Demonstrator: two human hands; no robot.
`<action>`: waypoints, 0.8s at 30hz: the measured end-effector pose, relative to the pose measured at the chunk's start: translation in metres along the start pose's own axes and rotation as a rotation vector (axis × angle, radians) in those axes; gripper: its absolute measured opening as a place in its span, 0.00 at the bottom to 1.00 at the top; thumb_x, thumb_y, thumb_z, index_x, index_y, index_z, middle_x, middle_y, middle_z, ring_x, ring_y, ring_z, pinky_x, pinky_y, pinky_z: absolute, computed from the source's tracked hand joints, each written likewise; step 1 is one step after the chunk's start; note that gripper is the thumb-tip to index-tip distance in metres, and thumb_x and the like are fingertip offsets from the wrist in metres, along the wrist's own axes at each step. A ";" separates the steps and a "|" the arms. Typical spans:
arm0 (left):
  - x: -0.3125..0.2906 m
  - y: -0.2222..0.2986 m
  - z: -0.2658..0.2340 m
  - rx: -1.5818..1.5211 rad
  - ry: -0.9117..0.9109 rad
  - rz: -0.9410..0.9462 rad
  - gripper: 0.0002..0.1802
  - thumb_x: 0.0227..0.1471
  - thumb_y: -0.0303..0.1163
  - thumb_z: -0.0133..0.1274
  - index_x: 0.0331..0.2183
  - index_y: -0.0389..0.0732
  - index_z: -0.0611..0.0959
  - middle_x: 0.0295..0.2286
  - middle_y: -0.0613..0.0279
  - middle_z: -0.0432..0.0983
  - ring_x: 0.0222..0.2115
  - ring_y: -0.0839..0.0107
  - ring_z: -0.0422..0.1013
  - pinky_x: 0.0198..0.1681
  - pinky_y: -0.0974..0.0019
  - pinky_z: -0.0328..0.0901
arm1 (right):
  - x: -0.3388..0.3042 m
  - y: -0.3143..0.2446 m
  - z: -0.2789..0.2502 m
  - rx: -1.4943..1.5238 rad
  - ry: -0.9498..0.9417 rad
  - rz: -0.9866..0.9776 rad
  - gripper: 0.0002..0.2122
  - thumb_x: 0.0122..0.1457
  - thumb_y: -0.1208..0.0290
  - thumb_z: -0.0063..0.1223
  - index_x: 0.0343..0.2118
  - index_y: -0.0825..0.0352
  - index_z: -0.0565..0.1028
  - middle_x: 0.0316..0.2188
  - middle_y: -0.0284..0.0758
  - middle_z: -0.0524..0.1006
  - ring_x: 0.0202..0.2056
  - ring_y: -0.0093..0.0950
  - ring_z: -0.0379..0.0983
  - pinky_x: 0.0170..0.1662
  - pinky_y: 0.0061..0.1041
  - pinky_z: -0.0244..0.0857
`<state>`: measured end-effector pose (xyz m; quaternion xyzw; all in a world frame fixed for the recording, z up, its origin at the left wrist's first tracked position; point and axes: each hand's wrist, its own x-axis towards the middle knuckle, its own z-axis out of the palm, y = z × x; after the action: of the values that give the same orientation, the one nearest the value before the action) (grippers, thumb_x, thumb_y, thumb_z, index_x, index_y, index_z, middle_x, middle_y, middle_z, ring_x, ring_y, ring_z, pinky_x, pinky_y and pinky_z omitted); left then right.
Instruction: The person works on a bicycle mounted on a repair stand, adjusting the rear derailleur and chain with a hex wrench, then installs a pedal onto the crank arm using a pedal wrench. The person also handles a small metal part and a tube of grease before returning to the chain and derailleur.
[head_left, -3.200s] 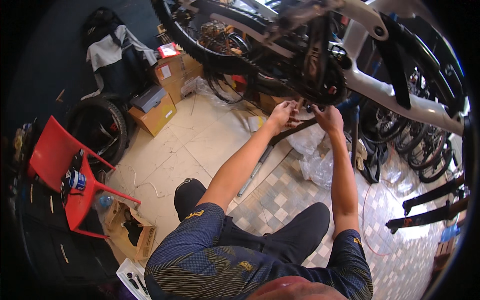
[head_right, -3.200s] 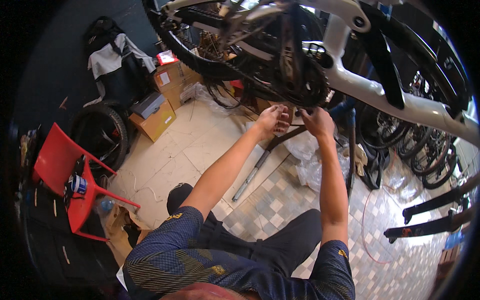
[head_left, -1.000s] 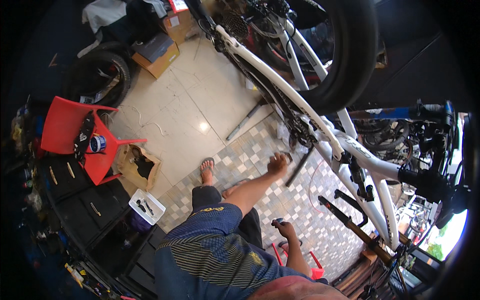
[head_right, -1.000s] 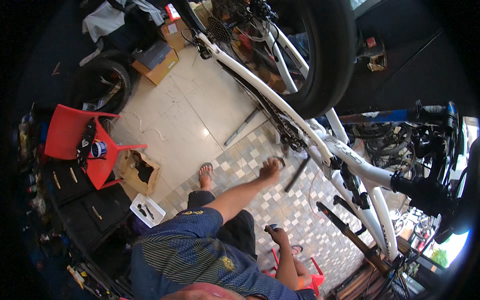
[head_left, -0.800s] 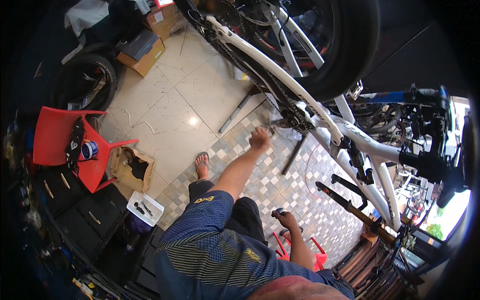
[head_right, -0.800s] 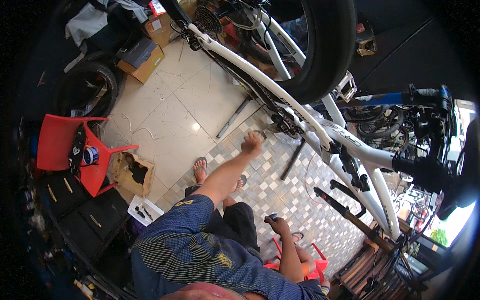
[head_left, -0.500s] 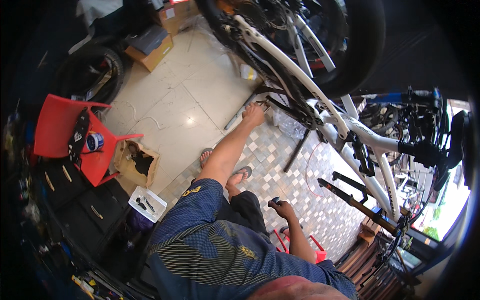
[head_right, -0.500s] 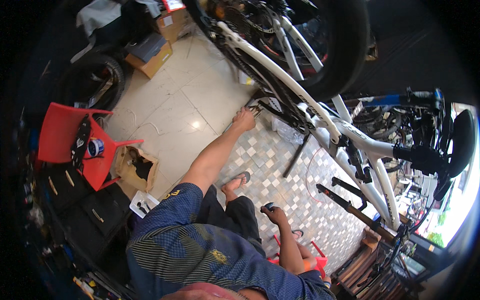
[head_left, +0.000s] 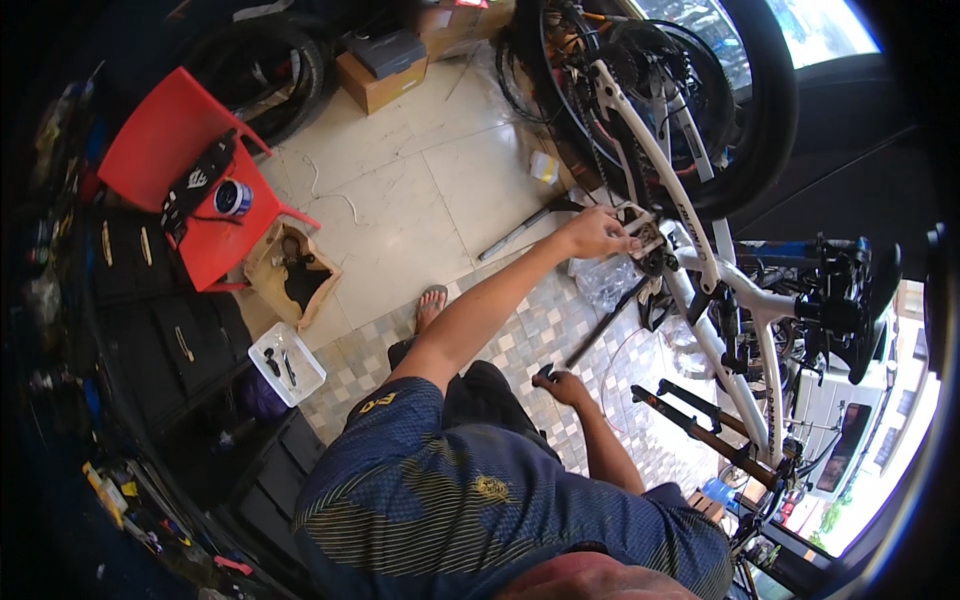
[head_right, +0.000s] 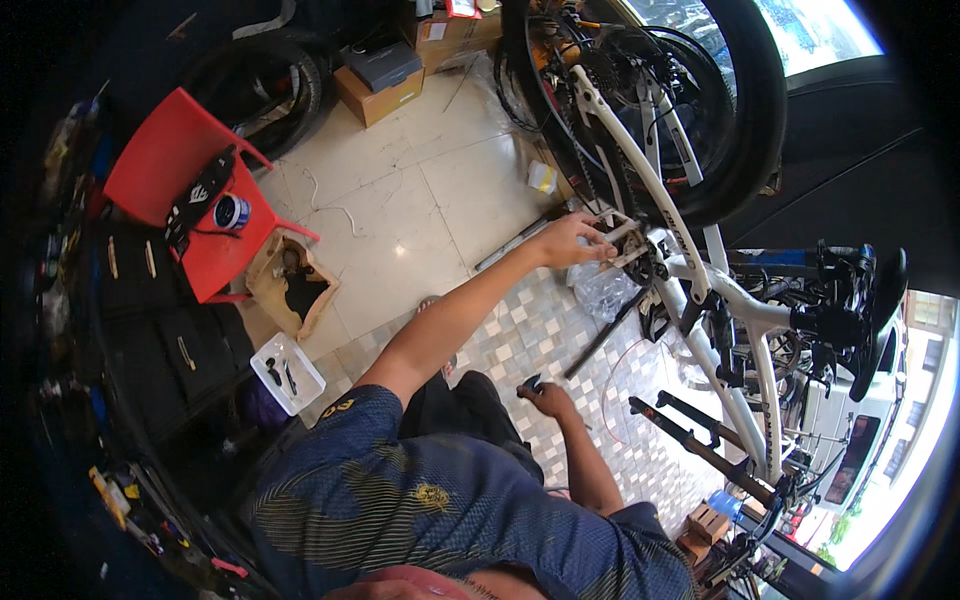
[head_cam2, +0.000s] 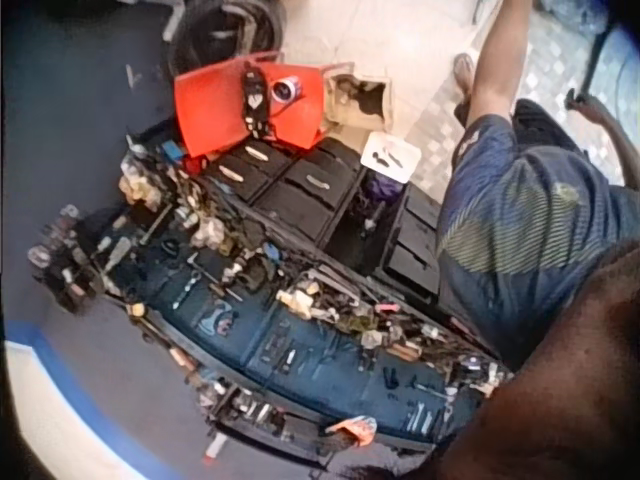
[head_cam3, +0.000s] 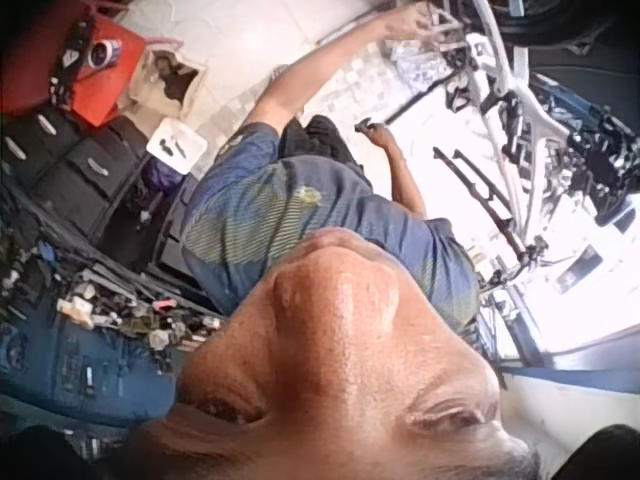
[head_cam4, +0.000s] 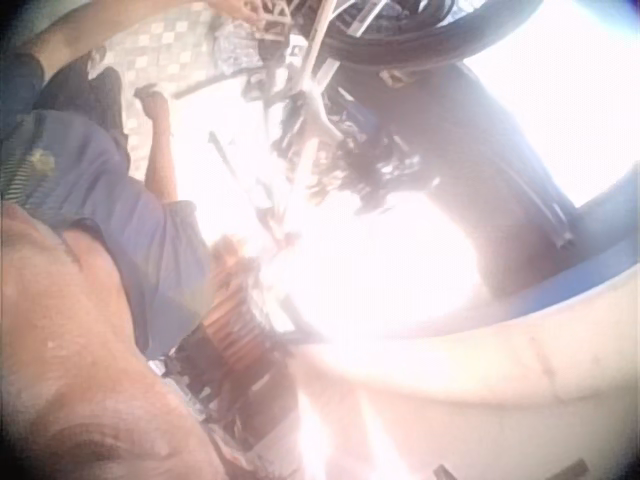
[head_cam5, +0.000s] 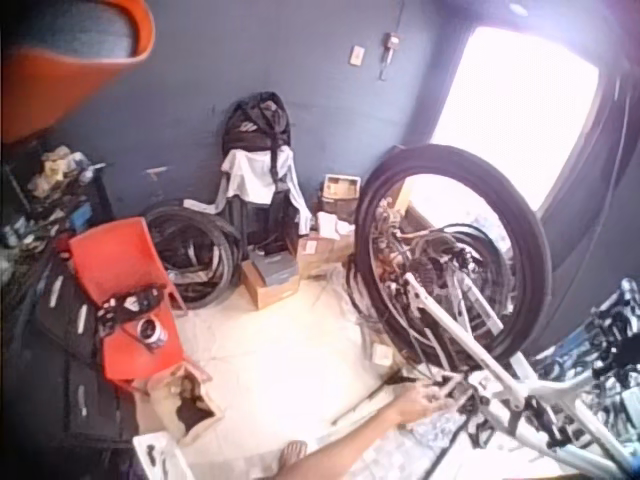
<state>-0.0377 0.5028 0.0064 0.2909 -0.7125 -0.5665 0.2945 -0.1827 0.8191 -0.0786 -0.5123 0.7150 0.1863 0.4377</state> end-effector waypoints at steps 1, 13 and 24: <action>-0.021 0.005 0.003 -0.152 0.013 0.034 0.34 0.46 0.63 0.61 0.41 0.43 0.87 0.52 0.43 0.70 0.56 0.52 0.65 0.59 0.58 0.59 | 0.003 0.002 -0.001 -0.025 0.024 -0.025 0.39 0.51 0.28 0.49 0.33 0.71 0.82 0.33 0.54 0.80 0.40 0.47 0.78 0.45 0.41 0.69; -0.364 -0.109 0.104 -0.403 0.302 -0.577 0.10 0.51 0.31 0.61 0.26 0.33 0.83 0.21 0.62 0.80 0.23 0.78 0.75 0.29 0.71 0.69 | -0.029 0.010 0.044 0.016 0.033 -0.081 0.40 0.49 0.28 0.50 0.35 0.72 0.81 0.35 0.54 0.80 0.40 0.48 0.78 0.45 0.40 0.69; -0.516 -0.101 0.004 -0.083 0.806 -1.020 0.24 0.65 0.45 0.46 0.27 0.34 0.79 0.18 0.64 0.73 0.16 0.75 0.69 0.21 0.66 0.64 | -0.014 0.023 0.079 0.067 -0.118 -0.154 0.28 0.53 0.32 0.50 0.35 0.54 0.85 0.32 0.46 0.82 0.38 0.43 0.79 0.45 0.37 0.70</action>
<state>0.3062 0.8721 -0.1398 0.7707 -0.2960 -0.5087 0.2440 -0.1678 0.8936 -0.1146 -0.5391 0.6523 0.1580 0.5088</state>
